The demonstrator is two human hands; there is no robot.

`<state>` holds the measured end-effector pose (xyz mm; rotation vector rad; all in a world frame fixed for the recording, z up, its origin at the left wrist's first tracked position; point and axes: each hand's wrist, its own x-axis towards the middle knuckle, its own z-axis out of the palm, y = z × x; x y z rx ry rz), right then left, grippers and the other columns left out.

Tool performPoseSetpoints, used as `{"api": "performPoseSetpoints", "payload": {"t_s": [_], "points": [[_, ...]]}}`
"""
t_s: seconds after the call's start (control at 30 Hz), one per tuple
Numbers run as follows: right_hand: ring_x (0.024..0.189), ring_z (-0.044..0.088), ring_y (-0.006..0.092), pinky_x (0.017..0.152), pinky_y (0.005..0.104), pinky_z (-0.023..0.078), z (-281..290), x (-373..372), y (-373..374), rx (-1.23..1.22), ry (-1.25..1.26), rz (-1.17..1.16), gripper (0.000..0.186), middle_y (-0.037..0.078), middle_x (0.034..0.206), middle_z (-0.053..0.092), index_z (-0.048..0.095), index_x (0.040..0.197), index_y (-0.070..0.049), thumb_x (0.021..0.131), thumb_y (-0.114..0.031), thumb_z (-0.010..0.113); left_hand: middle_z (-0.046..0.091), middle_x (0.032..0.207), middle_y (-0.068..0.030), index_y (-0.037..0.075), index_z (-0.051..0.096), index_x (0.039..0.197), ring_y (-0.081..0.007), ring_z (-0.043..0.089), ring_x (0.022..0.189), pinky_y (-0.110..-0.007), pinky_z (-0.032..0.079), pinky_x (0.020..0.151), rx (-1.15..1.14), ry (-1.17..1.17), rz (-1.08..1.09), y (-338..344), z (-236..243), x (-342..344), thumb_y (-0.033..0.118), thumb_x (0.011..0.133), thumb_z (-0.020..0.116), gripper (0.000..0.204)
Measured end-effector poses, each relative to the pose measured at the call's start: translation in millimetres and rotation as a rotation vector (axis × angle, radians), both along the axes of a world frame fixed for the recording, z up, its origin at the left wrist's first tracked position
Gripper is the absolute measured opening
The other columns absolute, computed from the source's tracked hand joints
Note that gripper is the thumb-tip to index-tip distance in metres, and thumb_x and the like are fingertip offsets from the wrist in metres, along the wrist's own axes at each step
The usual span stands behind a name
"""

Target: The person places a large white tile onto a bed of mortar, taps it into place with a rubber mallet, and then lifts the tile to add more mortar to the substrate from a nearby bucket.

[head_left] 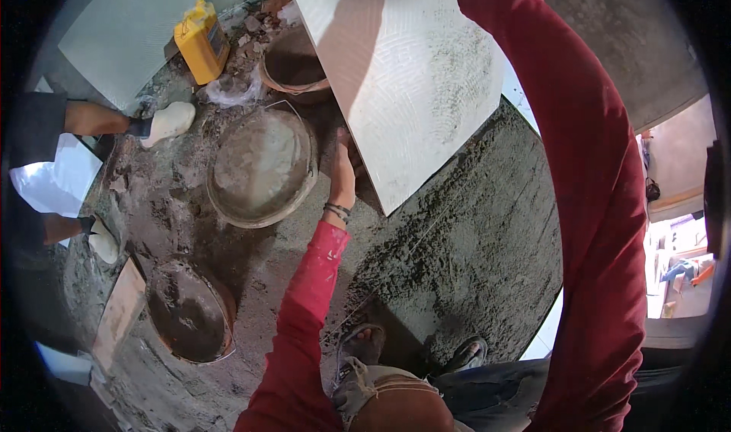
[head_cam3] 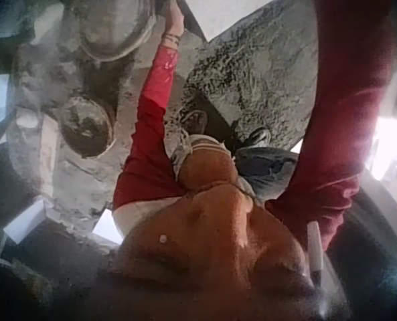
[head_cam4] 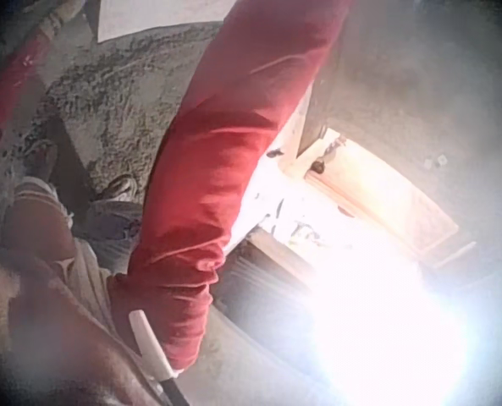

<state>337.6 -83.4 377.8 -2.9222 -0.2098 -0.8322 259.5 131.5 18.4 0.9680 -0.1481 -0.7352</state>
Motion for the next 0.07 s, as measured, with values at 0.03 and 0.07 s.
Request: {"api": "performPoseSetpoints", "payload": {"t_s": [0.03,0.07], "points": [[0.089,0.064,0.0469,0.079,0.052,0.049,-2.8,7.9,1.0,-0.059,-0.026,-0.004,0.047,0.03,0.089,0.065,0.069,0.09,0.001,0.098,-0.04,0.046,0.042,0.15,-0.0084,0.013,0.032,0.15,-0.0169,0.038,0.137,-0.033,0.027,0.114,-0.067,-0.001,-0.003,-4.7,-8.7,0.2,0.051,0.104,0.033,0.06],[0.09,0.065,0.046,0.081,0.0516,0.049,-6.8,17.1,1.6,-0.118,-0.052,-0.007,0.049,0.03,0.089,0.065,0.069,0.091,0.002,0.098,-0.041,0.047,0.037,0.155,-0.0089,0.015,0.025,0.156,-0.0171,0.032,0.143,-0.032,0.021,0.119,-0.122,0.03,-0.013,-11.0,-18.0,1.6,0.051,0.104,0.032,0.063]]}}
